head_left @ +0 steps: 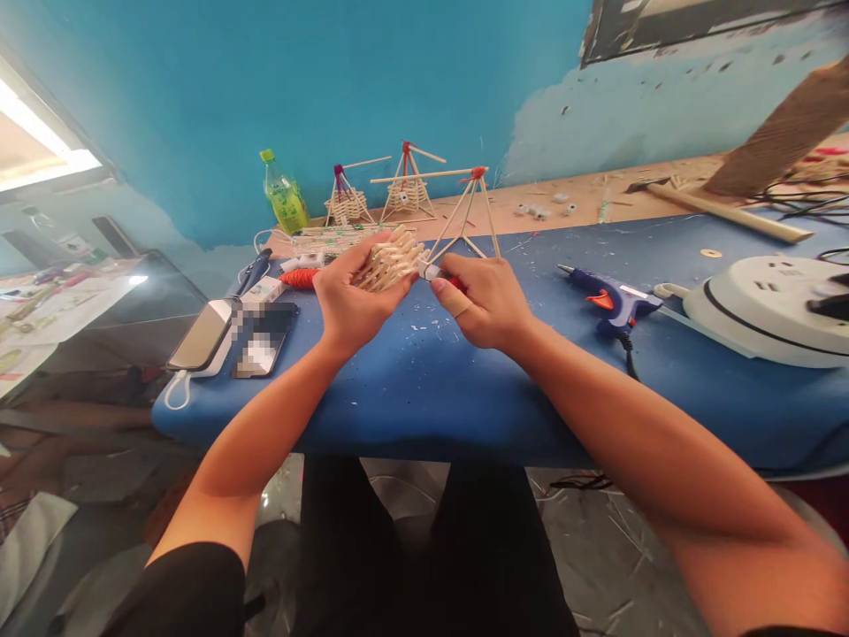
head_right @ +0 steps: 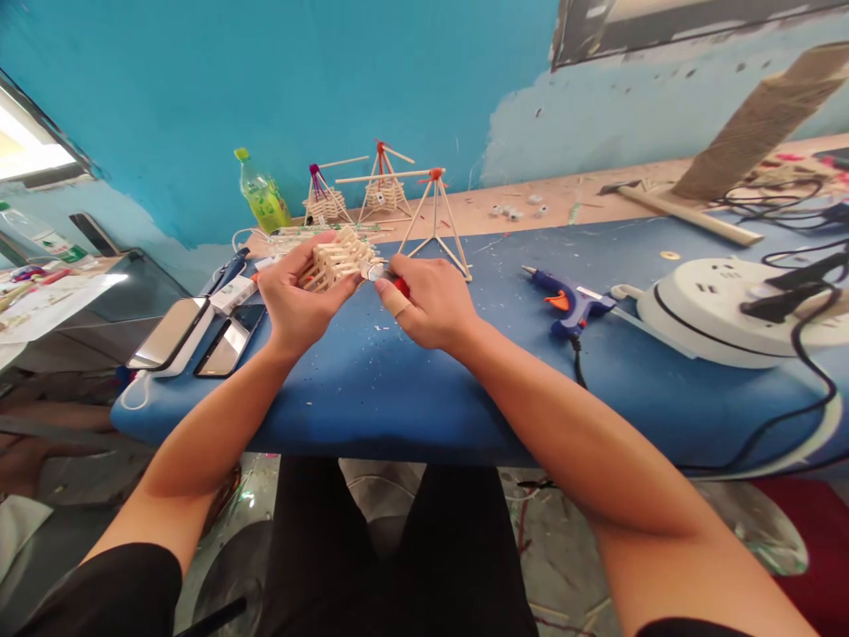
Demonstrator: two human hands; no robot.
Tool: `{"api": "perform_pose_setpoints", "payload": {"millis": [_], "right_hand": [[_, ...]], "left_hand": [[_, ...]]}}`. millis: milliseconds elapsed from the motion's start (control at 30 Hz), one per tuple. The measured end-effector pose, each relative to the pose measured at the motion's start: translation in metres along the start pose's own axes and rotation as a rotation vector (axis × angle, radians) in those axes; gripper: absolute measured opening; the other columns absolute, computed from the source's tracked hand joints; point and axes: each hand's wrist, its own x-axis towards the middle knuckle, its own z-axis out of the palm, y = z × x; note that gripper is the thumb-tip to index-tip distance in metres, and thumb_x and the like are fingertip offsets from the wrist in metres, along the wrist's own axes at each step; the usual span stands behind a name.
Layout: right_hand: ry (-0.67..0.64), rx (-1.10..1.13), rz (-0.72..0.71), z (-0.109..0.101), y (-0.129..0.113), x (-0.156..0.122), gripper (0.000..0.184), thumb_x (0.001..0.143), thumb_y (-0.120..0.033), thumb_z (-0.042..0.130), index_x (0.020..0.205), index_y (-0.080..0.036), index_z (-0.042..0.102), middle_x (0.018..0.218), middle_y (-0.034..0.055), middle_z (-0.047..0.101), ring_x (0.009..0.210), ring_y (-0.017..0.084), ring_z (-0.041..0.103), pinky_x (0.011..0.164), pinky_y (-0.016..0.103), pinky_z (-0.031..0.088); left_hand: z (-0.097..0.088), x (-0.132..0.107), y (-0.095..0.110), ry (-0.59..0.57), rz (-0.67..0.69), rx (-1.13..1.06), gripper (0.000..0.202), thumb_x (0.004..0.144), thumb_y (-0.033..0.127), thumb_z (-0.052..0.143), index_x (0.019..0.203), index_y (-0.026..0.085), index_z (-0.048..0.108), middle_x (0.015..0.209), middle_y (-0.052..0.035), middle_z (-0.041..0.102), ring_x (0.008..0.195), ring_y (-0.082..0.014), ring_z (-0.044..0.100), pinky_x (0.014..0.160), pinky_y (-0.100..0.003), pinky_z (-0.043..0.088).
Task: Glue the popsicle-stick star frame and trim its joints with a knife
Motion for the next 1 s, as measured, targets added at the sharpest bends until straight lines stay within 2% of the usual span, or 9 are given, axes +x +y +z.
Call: {"api": "perform_pose_setpoints", "payload": {"millis": [100,267,500,700,1000], "right_hand": [[-0.005,-0.019,0.005,-0.0009,-0.0015,-0.0003,0.039,0.098,-0.061,0.044,0.076,-0.030,0.035,0.063,-0.0011,0.042,0.061,0.018,0.035,0.069,0.038,0.025],[-0.026,-0.033,0.004,-0.0027,-0.0015,-0.0008,0.039,0.100,-0.060,0.042,0.077,-0.030,0.035,0.064,-0.0004,0.044,0.062,0.019,0.036,0.069,0.039,0.025],[-0.007,-0.082,0.059,-0.0009,-0.0019,-0.0006,0.039,0.099,-0.061,0.041,0.077,-0.030,0.034,0.064,0.0009,0.044,0.063,0.019,0.034,0.069,0.039,0.023],[0.004,-0.149,0.063,-0.0016,-0.0011,-0.0005,0.041,0.102,-0.061,0.042,0.077,-0.029,0.034,0.065,0.0020,0.045,0.064,0.020,0.031,0.068,0.038,0.022],[0.024,-0.171,0.082,-0.0018,0.0002,-0.0006,0.042,0.102,-0.063,0.042,0.078,-0.029,0.036,0.066,0.0026,0.047,0.064,0.020,0.032,0.067,0.038,0.021]], "left_hand": [[0.0011,-0.0021,0.0008,0.001,0.043,0.036,0.051,0.073,0.033,0.101,0.119,0.018,0.084,0.114,-0.0091,0.090,0.105,-0.0269,0.087,0.103,-0.039,0.071],[0.0032,-0.0024,0.0021,-0.021,-0.001,0.012,0.050,0.073,0.031,0.097,0.120,0.018,0.084,0.111,-0.0068,0.090,0.101,-0.0256,0.087,0.099,-0.039,0.072],[0.0044,-0.0017,0.0043,-0.027,-0.008,-0.046,0.048,0.073,0.036,0.095,0.117,0.017,0.085,0.106,-0.0074,0.090,0.098,-0.0257,0.087,0.095,-0.039,0.074],[0.0027,-0.0017,0.0015,-0.045,-0.081,-0.080,0.054,0.074,0.039,0.100,0.121,0.018,0.084,0.106,-0.0081,0.088,0.101,-0.0270,0.086,0.097,-0.042,0.075],[0.0016,0.0003,0.0007,-0.046,-0.050,-0.086,0.054,0.073,0.039,0.100,0.120,0.017,0.085,0.104,-0.0077,0.086,0.097,-0.0269,0.086,0.096,-0.044,0.075]]}}
